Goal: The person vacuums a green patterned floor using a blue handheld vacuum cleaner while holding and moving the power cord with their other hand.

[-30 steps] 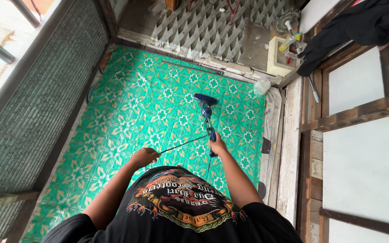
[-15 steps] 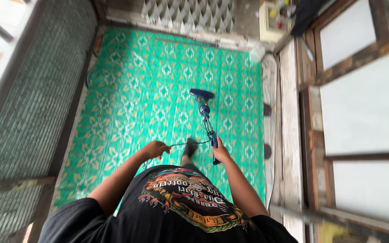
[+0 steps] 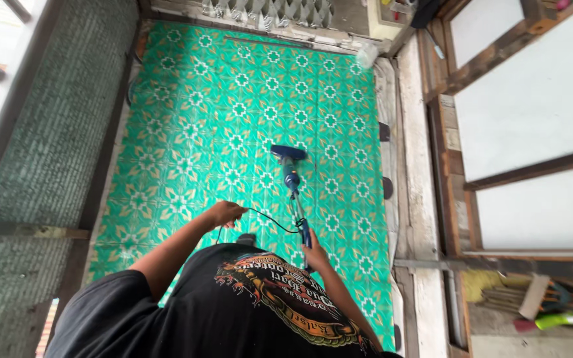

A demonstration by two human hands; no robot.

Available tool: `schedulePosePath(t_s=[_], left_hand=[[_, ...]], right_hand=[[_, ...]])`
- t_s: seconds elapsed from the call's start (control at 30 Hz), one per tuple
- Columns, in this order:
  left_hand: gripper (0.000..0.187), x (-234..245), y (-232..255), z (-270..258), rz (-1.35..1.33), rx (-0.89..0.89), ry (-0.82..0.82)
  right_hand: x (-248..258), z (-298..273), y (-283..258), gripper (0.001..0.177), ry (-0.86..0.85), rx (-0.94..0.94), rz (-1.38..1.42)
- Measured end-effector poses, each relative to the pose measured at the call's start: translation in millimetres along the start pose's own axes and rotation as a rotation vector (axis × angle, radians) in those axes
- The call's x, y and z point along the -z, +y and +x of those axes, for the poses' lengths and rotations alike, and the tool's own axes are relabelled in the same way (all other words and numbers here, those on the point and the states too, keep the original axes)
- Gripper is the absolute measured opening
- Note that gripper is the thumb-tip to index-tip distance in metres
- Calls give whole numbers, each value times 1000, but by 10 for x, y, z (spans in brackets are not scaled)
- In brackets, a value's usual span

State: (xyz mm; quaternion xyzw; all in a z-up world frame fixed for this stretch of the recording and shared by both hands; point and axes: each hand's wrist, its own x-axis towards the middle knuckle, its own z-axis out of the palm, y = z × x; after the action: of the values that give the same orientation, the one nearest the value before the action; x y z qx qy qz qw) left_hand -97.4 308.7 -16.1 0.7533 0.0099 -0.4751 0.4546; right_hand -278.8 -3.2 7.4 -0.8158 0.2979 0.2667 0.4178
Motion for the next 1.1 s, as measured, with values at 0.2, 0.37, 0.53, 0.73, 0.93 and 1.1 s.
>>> schedulePosePath(t_s=[0.2, 0.37, 0.53, 0.73, 0.93, 1.1], left_hand=[[54, -612, -270, -638, 85, -46, -10], [55, -1297, -954, -1213, 85, -137, -93], [52, -1778, -1480, -1668, 120, 7, -190], [52, -2156, -1682, -1964, 154, 25, -298], [51, -2220, -1624, -2119, 180, -70, -306], [52, -2052, -1545, -2162, 218, -63, -246]], right_hand=[[-472, -1079, 681, 81, 69, 55, -59], [-1036, -2083, 1419, 76, 90, -18, -66], [-1308, -3111, 1966, 73, 59, -120, -43], [-1252, -3980, 2454, 65, 161, -133, 27], [-1305, -4207, 2604, 62, 132, -209, -11], [-1231, -3910, 2483, 63, 158, -149, -50]])
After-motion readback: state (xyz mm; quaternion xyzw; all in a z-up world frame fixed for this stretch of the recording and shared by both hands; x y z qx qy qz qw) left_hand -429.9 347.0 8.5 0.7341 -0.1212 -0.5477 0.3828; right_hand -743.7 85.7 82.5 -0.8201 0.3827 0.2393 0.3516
